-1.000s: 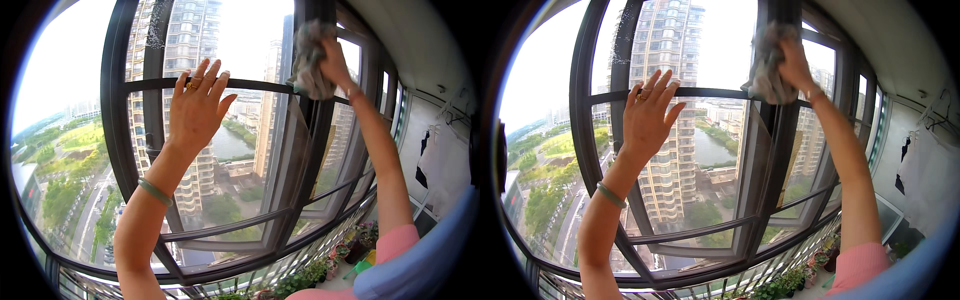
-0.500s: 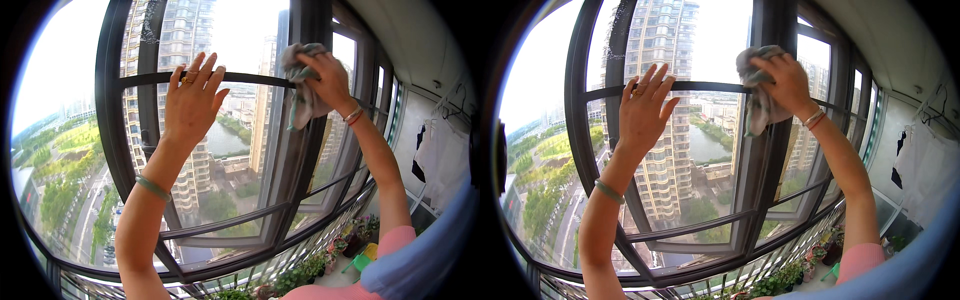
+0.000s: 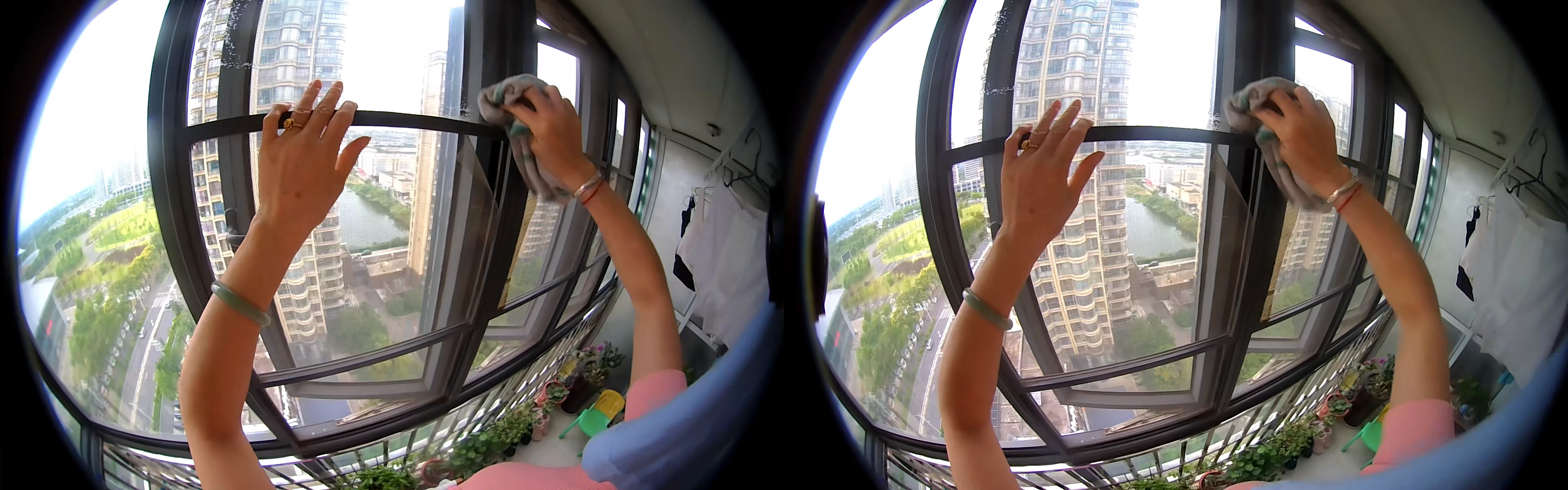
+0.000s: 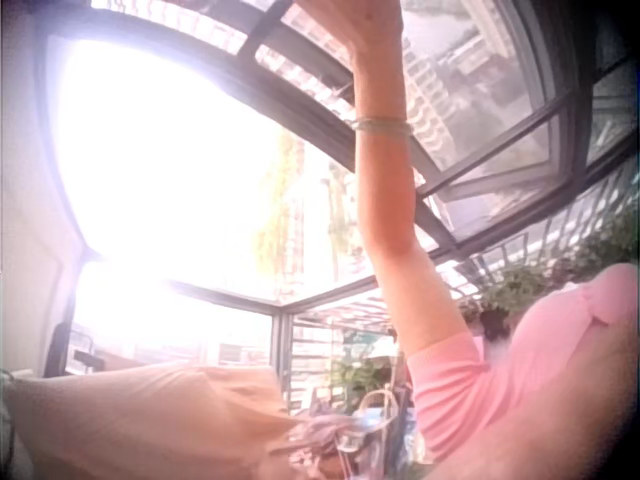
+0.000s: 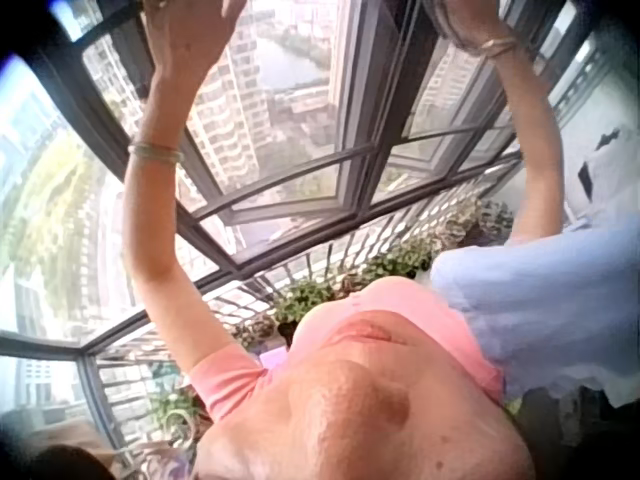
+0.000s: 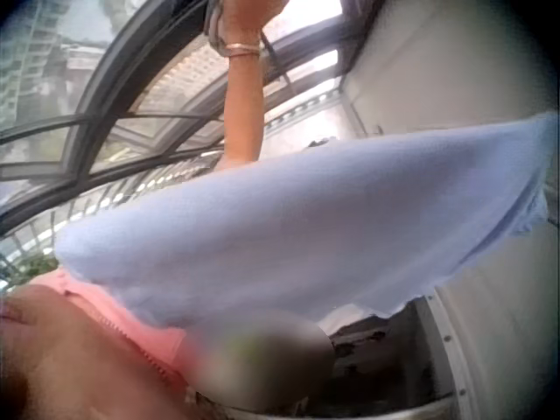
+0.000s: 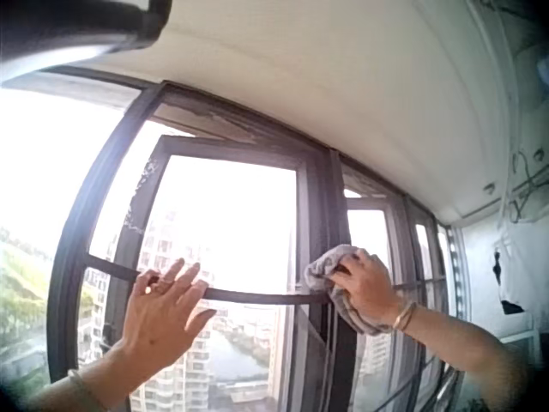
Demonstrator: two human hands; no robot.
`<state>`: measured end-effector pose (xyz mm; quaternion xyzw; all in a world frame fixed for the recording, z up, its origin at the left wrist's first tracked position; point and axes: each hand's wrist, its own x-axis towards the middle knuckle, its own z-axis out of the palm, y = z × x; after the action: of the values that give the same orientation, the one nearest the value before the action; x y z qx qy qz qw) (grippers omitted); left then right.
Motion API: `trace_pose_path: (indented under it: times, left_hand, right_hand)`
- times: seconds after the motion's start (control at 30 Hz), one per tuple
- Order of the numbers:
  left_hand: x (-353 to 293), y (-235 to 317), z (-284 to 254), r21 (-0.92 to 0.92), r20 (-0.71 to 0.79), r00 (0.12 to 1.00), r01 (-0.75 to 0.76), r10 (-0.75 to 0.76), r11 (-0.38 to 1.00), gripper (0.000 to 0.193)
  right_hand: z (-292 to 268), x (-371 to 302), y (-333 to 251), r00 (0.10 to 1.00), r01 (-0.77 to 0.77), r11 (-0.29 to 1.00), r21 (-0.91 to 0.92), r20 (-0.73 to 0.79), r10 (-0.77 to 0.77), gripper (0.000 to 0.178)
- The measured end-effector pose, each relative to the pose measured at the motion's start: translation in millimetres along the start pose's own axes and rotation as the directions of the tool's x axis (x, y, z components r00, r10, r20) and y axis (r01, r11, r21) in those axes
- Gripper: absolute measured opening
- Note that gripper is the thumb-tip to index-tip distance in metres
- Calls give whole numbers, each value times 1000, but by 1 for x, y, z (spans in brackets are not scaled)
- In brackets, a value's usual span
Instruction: The person cleans the window frames and glass panes on a balcony using a cloth. They wipe the metal frames and glass surfaces, then rinse the cloth in a green basin of water and wring it out before resuming the cleaning task.
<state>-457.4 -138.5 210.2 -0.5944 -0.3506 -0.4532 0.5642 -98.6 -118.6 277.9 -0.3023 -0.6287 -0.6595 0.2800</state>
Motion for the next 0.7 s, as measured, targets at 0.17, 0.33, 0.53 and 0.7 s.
trace_pose_path:
  times: [0.17, 0.33, 0.53, 0.7]
  left_hand:
    - [-1, -5, 0, 11, -18, 1000, 0, 1, 1000, 32]
    - [-2, -7, 4, 14, -56, 998, -16, 17, 1000, 31]
    - [-3, -5, 4, 3, -53, 999, 3, -3, 1000, 31]
    - [-3, -4, 9, 11, -92, 996, -2, 3, 1000, 32]
  right_hand:
    - [8, 40, -39, 983, 142, 986, 88, -126, -130, 40]
    - [11, 6, 0, 988, 152, 988, 41, -28, -151, 31]
    - [-1, 11, 3, 999, 18, 1000, 26, -27, -17, 37]
    - [8, 40, -22, 991, 109, 967, 229, -102, -87, 41]
